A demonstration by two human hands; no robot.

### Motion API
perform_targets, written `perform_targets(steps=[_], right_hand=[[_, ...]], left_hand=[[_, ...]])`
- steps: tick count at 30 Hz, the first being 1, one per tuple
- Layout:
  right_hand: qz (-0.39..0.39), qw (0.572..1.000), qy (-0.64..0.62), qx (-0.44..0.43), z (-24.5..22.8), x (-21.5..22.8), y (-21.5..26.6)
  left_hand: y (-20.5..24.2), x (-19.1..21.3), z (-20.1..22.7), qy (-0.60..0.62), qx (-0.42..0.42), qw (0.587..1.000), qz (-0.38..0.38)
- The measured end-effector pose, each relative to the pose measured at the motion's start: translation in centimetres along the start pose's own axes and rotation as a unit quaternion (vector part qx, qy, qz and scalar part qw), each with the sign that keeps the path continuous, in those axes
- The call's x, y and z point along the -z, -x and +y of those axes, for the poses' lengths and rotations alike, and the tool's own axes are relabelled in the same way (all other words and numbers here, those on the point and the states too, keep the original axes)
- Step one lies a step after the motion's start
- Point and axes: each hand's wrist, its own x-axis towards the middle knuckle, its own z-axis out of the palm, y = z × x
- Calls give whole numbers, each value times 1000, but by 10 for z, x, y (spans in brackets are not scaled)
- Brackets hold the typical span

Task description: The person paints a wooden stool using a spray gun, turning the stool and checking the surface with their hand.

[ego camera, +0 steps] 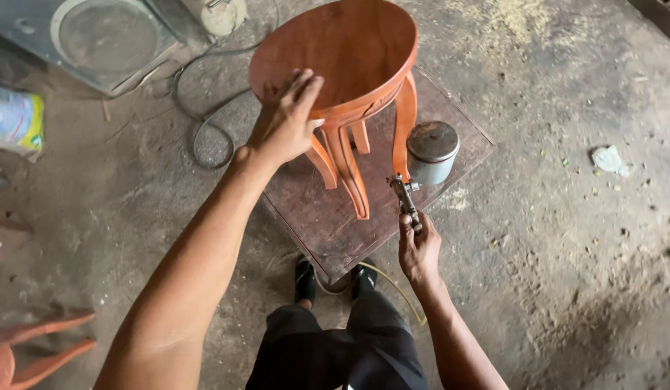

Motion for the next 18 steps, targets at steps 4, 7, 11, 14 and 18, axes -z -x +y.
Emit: perform_targets(steps=[4,7,11,14,18], right_hand=[[-26,1000,-15,-3,2,0,-23],[-42,999,-17,6,6,5,-33],[-39,994,18,99,13,12,-44],[-32,991,1,126,21,14,-54],[-49,993,17,109,38,3,-70]], left_hand=[[-26,-21,15,43,50,998,11],[-45,-29,11,28,44,998,36],[-71,-33,-1,43,21,999,26],[-81,-27,-6,18,30,999,25],[-90,-21,7,54,43,996,56]])
